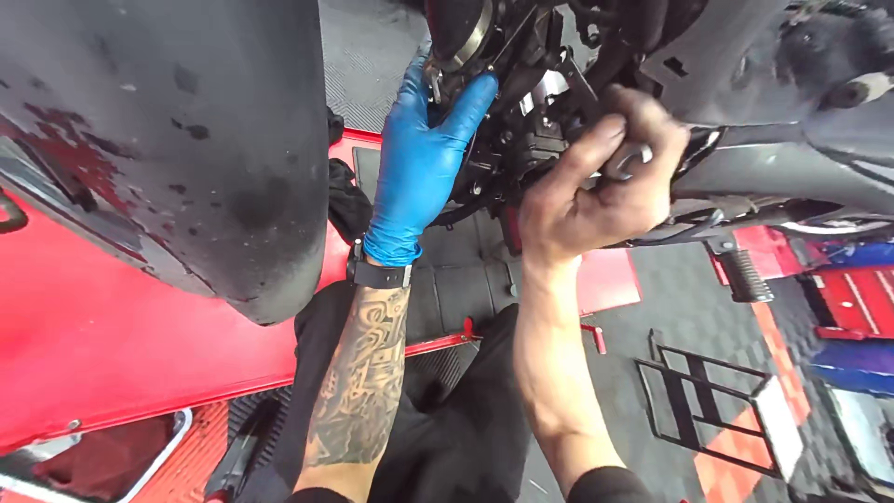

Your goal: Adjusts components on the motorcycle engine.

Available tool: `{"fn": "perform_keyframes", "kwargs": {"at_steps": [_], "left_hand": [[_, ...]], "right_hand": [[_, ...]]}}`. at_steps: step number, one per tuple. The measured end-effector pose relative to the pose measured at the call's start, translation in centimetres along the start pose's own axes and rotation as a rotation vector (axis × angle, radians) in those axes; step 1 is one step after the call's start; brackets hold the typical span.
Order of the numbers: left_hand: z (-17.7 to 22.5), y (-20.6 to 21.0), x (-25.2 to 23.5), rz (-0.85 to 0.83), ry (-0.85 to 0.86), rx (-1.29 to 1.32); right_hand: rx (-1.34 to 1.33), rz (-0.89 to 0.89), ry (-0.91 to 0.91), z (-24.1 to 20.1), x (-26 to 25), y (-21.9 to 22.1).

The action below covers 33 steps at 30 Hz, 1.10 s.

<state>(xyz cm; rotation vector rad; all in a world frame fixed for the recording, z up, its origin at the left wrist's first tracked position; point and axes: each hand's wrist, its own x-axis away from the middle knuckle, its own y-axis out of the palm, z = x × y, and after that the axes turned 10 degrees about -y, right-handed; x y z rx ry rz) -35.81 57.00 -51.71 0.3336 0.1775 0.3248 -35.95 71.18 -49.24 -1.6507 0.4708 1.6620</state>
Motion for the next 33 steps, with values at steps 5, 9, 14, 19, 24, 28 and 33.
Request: {"fn": "perform_keyframes", "kwargs": {"at_steps": [5,9,14,19,24,28,33], "left_hand": [[0.1,-0.1,0.2,0.032,0.019,-0.009],[0.1,-0.1,0.1,0.005,0.032,0.038],[0.0,-0.1,0.2,0.001,0.034,0.065],[0.1,-0.2,0.1,0.0,0.044,0.058],[0.0,-0.2,0.2,-0.003,0.042,0.055],[0.1,-0.3,0.1,-0.009,0.045,0.068],[-0.1,-0.2,0.0,-0.016,0.056,0.101]], "right_hand": [[-0.079,0.005,-0.018,-0.7,2.9,0.4],[-0.118,0.0,-0.07,-0.6,4.3,1.0],[-0.08,0.017,-0.076,-0.7,4.8,1.1],[0.033,0.1,-0.018,-1.8,4.3,1.2],[0.072,0.077,0.044,-2.4,4.3,1.5],[-0.005,0.06,0.005,-2.2,5.0,2.1],[-0.003,0.072,0.023,-1.8,5.5,2.4]]}}
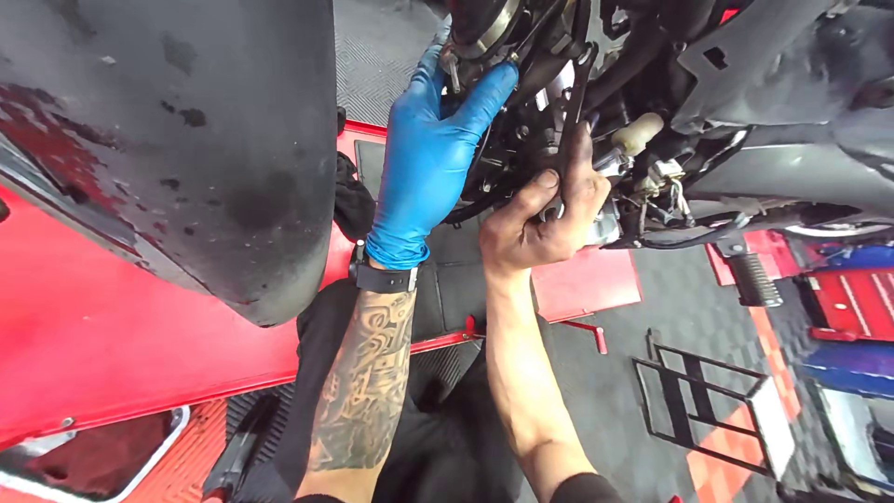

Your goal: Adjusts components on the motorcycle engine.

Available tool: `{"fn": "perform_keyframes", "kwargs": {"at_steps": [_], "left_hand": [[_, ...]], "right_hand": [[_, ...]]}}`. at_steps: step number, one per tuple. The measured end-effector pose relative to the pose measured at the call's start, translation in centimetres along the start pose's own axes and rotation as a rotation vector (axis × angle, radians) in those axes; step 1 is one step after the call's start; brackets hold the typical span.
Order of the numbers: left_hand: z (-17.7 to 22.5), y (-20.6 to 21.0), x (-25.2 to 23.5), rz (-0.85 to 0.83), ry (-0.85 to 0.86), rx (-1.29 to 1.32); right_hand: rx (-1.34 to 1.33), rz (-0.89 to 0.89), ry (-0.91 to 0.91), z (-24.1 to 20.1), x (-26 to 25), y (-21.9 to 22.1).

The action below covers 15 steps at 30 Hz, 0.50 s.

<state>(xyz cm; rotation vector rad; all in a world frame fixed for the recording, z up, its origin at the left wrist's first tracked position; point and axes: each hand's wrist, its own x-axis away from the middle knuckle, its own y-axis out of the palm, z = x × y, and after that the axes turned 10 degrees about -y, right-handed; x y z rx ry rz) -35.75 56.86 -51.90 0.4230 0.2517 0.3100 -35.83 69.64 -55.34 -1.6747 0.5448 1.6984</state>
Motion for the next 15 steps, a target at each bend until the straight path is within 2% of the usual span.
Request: {"fn": "perform_keyframes", "kwargs": {"at_steps": [3,9,15], "left_hand": [[0.0,0.0,0.0,0.003,-0.004,0.004],[0.0,0.1,0.1,0.009,-0.014,0.003],[0.1,0.1,0.1,0.019,-0.022,-0.037]], "right_hand": [[-0.035,0.014,-0.007,0.0,0.0,0.3],[-0.089,-0.102,-0.068,0.9,-0.5,-1.0],[-0.033,-0.066,-0.05,2.1,-10.0,-1.3]]}}
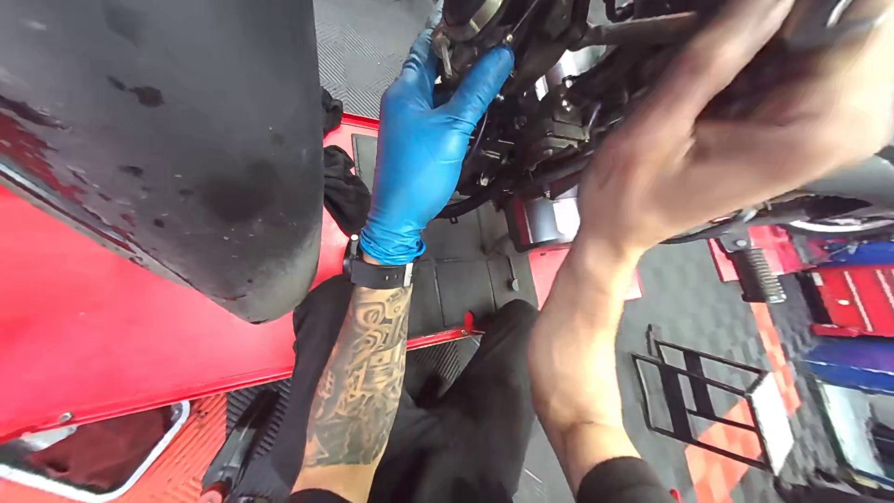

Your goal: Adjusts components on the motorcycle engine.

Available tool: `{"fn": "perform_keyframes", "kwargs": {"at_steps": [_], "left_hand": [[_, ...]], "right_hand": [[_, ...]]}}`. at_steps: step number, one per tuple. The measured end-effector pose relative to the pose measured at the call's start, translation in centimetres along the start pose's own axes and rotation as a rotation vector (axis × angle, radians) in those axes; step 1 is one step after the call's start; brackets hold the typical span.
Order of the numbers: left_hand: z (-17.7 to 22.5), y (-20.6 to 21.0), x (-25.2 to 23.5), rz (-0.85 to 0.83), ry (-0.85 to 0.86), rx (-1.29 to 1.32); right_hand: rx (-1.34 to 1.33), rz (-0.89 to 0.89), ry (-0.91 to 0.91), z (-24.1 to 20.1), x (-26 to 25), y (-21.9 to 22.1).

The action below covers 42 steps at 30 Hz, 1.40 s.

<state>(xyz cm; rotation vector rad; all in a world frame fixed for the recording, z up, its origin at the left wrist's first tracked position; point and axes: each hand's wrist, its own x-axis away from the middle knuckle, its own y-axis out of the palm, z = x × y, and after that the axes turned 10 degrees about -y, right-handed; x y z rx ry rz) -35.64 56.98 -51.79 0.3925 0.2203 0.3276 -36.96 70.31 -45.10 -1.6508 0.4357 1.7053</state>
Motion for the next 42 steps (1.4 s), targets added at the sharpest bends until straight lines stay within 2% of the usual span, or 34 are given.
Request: {"fn": "perform_keyframes", "kwargs": {"at_steps": [2,8,14,18,26,30,33,36,39,42], "left_hand": [[0.0,0.0,-0.1,-0.011,0.0,-0.014],[-0.3,0.3,0.0,0.041,0.051,0.045],[-0.4,0.2,-0.3,0.042,0.074,0.035],[-0.5,0.3,-0.1,0.04,0.076,0.05],[-0.5,0.2,-0.2,0.02,0.07,0.068],[-0.5,0.1,-0.1,0.021,0.067,0.049],[-0.4,0.1,-0.2,0.028,0.052,0.034],[-0.4,0.2,0.0,0.03,0.037,0.02],[-0.2,0.2,-0.1,0.023,0.046,0.04],[-0.4,0.2,0.0,0.023,0.046,0.042]], "right_hand": [[0.052,0.021,-0.018,0.4,-0.9,0.3],[0.034,0.127,-0.016,-0.5,1.3,1.0],[0.042,0.0,0.081,-1.5,5.8,0.0],[0.018,0.038,0.033,-1.8,8.0,0.8],[-0.009,-0.031,-0.045,-1.7,9.6,1.5],[-0.035,-0.071,-0.073,-1.3,8.4,0.4],[-0.045,-0.075,-0.013,-0.9,3.7,-0.8],[-0.094,-0.024,0.003,0.5,-1.0,-0.1],[0.035,-0.047,-0.039,0.4,-1.0,-0.2],[0.106,0.009,-0.029,-0.3,0.5,0.1]]}}
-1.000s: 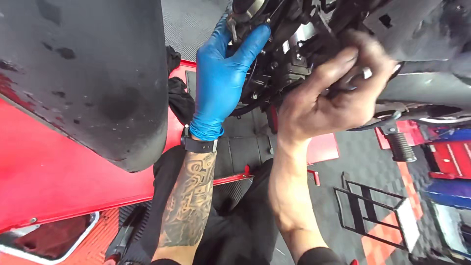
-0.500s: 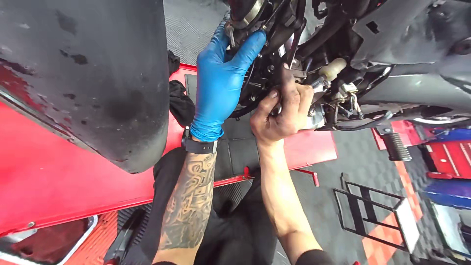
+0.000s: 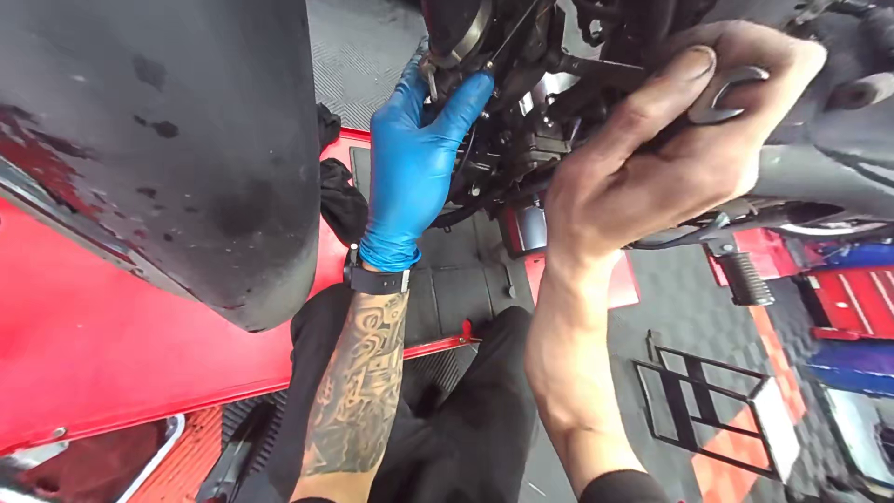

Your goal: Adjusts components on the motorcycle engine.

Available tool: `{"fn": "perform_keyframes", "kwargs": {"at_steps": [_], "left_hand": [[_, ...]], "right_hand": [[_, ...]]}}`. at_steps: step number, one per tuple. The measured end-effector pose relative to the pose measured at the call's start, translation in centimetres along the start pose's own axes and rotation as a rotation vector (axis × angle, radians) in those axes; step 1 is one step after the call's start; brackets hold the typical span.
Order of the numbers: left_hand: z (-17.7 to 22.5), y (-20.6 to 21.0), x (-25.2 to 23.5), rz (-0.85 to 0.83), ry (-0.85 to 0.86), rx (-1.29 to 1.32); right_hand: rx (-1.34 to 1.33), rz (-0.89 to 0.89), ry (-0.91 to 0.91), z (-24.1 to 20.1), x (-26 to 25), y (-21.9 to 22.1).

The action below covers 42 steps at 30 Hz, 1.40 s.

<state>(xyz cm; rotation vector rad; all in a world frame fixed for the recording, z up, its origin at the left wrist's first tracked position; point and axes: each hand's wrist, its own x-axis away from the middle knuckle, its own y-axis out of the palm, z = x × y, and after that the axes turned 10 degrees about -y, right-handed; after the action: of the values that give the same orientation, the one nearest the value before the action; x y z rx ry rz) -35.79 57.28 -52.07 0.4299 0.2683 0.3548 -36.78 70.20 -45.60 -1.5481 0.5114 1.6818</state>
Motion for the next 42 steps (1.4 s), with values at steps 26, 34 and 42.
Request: {"fn": "perform_keyframes", "kwargs": {"at_steps": [26,34,42], "left_hand": [[0.0,-0.1,0.0,0.004,0.019,0.008],[0.0,0.0,-0.1,0.014,0.007,-0.002],[0.2,0.0,0.0,0.008,-0.005,-0.019]], "right_hand": [[-0.126,0.006,-0.014,-2.0,8.1,0.4],[-0.144,-0.064,0.019,-0.2,1.5,-0.8],[-0.117,-0.062,-0.061,1.0,-0.3,0.6]]}}
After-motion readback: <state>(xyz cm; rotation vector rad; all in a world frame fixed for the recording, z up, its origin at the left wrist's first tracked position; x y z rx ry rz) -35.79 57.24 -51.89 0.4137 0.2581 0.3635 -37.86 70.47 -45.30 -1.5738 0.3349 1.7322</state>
